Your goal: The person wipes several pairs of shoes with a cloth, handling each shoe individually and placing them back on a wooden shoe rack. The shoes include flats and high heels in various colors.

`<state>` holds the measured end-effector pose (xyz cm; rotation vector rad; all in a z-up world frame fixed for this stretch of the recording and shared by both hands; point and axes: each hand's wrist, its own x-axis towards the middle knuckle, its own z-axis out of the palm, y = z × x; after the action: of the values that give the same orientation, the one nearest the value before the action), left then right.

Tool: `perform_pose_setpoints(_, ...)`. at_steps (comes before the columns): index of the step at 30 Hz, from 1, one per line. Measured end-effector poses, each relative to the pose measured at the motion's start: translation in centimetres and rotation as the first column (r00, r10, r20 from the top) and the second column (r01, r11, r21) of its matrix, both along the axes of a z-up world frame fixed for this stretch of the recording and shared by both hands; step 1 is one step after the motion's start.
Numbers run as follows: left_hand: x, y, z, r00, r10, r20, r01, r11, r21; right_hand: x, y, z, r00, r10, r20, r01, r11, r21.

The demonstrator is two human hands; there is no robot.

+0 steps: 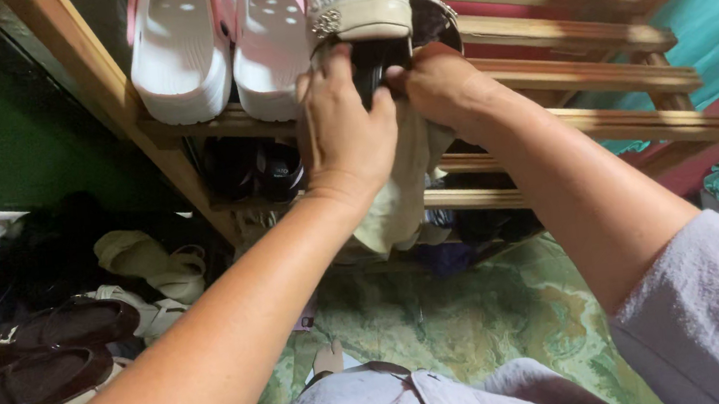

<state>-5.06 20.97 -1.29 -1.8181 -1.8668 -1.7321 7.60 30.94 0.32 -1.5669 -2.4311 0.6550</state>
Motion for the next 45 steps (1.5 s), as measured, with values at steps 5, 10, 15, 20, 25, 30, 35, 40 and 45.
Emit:
perform_pose_setpoints(5, 0.4, -1.1, -0.6, 0.982, -0.098, -0.163, 0.104, 0.994, 0.023, 0.3, 0.7, 0.3, 0.934, -0.295, -0.201, 0.237, 0.934, -0.268)
perform_pose_setpoints(10, 0.7, -3.5, -0.4, 0.977, -0.020, -0.212, 0.011, 0.999, -0.043, -0.1, -0.9, 2.4, 0.781, -0.507, -0.365, 0.287, 0.810, -0.511)
perform_pose_setpoints(15, 1.4, -3.4, -1.3, 0.991, -0.032, -0.133, 0.007, 0.983, -0.183, 2.2, -3.4, 5.6, 0.858, -0.426, -0.285, 0.295, 0.866, -0.404)
perform_pose_setpoints(20, 1.7, -3.1, -2.2, 0.980, -0.005, -0.199, -0.047, 0.966, -0.256, 5.3, -4.1, 5.0, 0.915, -0.394, -0.089, 0.344, 0.875, -0.339)
perform_pose_setpoints(25, 2.4, -4.2, -1.5, 0.987, 0.045, -0.152, -0.096, 0.933, -0.348, 5.8, -3.5, 0.6, 0.751, -0.547, -0.370, 0.199, 0.721, -0.664)
perform_pose_setpoints(30, 2.9, -4.0, -0.9, 0.992, 0.000, -0.129, -0.056, 0.901, -0.430, 5.7, -3.9, -0.8, 0.760, -0.534, -0.371, 0.295, 0.791, -0.536)
perform_pose_setpoints(35, 3.0, -3.3, -2.2, 0.984, 0.040, -0.175, -0.095, 0.943, -0.319, 5.3, -4.2, 0.1, 0.748, -0.462, -0.476, 0.294, 0.874, -0.387)
perform_pose_setpoints(40, 2.6, -2.8, -3.4, 0.986, 0.050, -0.160, -0.068, 0.991, -0.112, 5.9, -3.3, -0.3, 0.571, -0.584, -0.577, 0.074, 0.737, -0.672)
perform_pose_setpoints(45, 2.0, -1.7, -3.3, 0.977, 0.102, -0.188, -0.101, 0.995, 0.013, 6.8, -2.4, -1.0, 0.462, -0.661, -0.591, -0.044, 0.648, -0.760)
